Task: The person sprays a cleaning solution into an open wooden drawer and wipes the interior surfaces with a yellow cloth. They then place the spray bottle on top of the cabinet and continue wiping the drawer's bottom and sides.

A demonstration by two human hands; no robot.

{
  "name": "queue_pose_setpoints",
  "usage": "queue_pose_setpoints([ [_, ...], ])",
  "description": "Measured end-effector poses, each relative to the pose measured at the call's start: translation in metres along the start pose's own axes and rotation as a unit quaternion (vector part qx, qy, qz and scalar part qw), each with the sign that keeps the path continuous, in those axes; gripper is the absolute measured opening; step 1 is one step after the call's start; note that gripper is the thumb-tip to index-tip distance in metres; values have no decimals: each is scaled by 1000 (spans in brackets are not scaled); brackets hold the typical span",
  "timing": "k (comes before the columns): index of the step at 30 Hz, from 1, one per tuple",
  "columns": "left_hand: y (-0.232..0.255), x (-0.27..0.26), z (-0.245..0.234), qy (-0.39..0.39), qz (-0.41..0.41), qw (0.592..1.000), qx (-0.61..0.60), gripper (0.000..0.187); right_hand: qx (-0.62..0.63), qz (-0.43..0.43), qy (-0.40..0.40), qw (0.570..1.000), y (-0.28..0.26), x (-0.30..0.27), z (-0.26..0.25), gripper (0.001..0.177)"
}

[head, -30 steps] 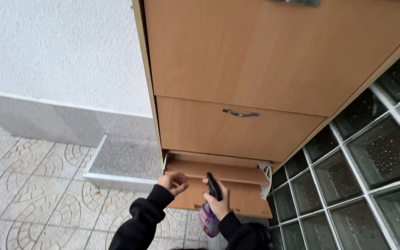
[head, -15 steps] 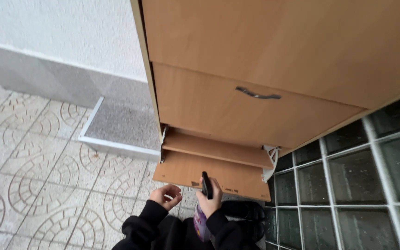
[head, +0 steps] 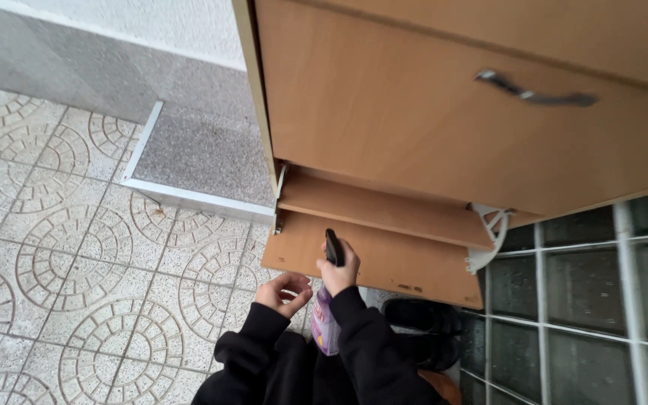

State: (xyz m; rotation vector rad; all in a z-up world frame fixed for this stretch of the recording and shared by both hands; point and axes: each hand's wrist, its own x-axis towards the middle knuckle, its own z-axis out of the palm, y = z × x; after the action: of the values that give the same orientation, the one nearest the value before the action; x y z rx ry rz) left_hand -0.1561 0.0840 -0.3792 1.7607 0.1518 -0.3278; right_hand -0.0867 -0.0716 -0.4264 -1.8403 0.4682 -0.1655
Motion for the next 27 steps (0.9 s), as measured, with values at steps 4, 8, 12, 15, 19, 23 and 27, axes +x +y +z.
queue_pose_setpoints([
  [4, -48, 23, -10, 18, 4, 1000, -1, 17, -40, -5, 13, 999, 44, 26, 35, 28],
  [8, -61, 38, -27, -2, -39, 999, 0, 24, -91, 51, -7, 995, 60, 36, 54, 19],
  [12, -74, 52, -35, -13, -40, 999, 7, 24, -118, 56, 6, 991, 69, 38, 60, 12],
  [15, -76, 58, -38, -28, -39, 999, 11, 24, -116, 57, 6, 992, 72, 35, 63, 14],
  [19, -82, 64, -36, -34, -37, 999, 10, 23, -102, 23, -7, 994, 42, 22, 53, 19],
  [23, -78, 67, -28, -44, -39, 998, 6, 25, -63, 33, 20, 997, 43, 19, 38, 24],
  [27, -75, 67, -12, -51, -44, 998, 9, 24, -70, 37, 47, 996, 60, 18, 21, 25],
])
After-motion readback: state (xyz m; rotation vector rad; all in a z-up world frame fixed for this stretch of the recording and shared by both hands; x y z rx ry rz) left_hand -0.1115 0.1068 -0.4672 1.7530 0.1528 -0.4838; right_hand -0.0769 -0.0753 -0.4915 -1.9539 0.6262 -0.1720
